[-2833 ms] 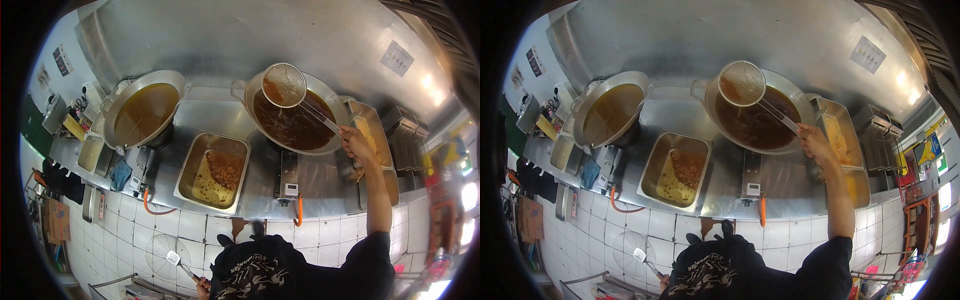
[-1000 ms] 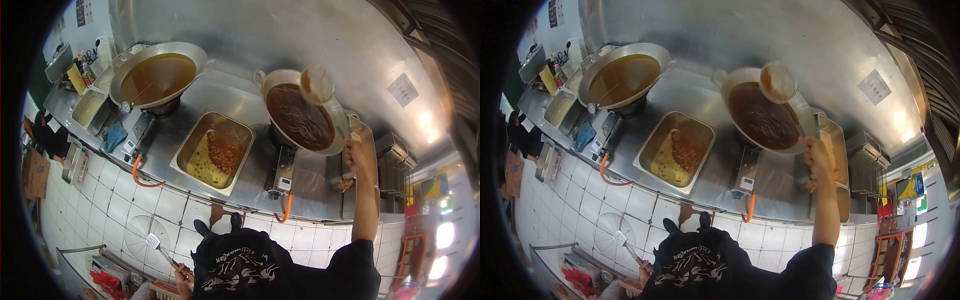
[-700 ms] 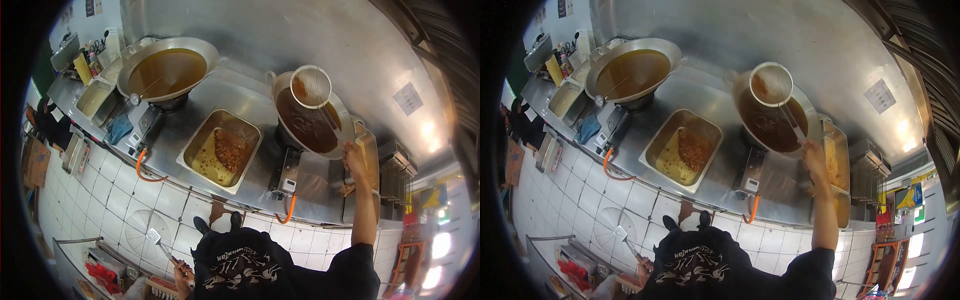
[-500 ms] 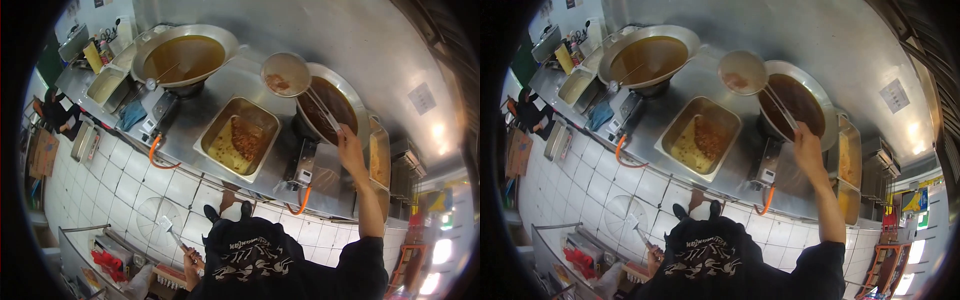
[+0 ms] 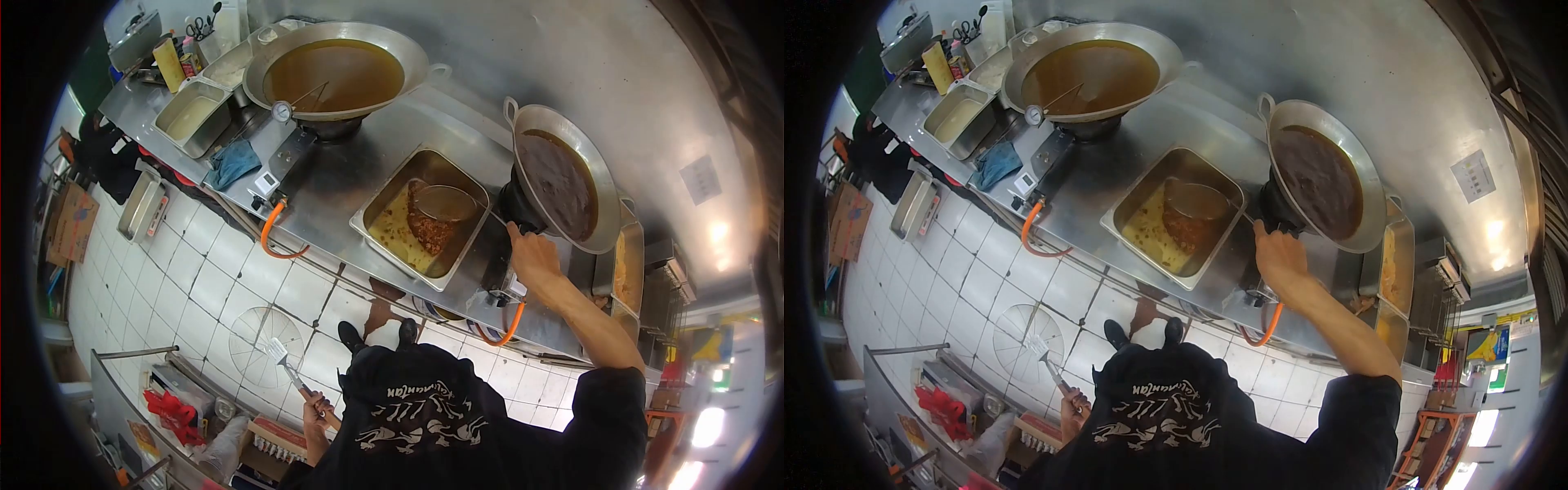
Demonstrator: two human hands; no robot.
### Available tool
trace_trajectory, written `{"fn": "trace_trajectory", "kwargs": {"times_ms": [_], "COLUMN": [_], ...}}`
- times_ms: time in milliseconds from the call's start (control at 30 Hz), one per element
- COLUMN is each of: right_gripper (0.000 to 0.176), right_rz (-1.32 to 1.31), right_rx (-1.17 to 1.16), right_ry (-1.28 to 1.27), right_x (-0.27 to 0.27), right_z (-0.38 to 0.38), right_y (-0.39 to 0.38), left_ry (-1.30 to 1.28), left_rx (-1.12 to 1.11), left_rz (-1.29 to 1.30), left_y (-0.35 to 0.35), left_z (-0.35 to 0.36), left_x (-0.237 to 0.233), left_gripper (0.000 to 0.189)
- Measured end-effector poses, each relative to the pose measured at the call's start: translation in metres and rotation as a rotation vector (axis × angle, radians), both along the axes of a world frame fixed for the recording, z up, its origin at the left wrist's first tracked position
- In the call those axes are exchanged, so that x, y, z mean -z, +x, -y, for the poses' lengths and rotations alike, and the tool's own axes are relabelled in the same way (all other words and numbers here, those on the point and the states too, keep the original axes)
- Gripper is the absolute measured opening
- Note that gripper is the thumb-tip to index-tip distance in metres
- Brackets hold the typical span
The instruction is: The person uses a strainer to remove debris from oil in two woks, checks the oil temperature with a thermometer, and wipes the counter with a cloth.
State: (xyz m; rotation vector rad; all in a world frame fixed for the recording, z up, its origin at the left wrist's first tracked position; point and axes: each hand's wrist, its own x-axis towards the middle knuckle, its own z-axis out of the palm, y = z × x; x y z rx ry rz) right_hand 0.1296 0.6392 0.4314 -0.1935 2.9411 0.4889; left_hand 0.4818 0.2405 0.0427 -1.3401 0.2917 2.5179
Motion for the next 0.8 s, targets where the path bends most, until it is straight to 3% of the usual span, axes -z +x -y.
{"fn": "trace_trajectory", "kwargs": {"times_ms": [600,800], "right_gripper": [0.049,0.045], "right_rz": [-0.012,0.023], "right_rx": [-0.003,0.071], "right_ry": [-0.004,-0.257], "right_x": [-0.004,0.000], "right_z": [-0.002,-0.003], "right_y": [0.011,0.032], "left_ry": [0.034,0.010], "left_rx": [0.005,0.028], "left_rz": [-0.004,0.033], "left_y": [-0.009,-0.014], "left_z": [0.008,0.006], "left_x": [-0.004,-0.012], "left_gripper": [0.025,0.022]}}
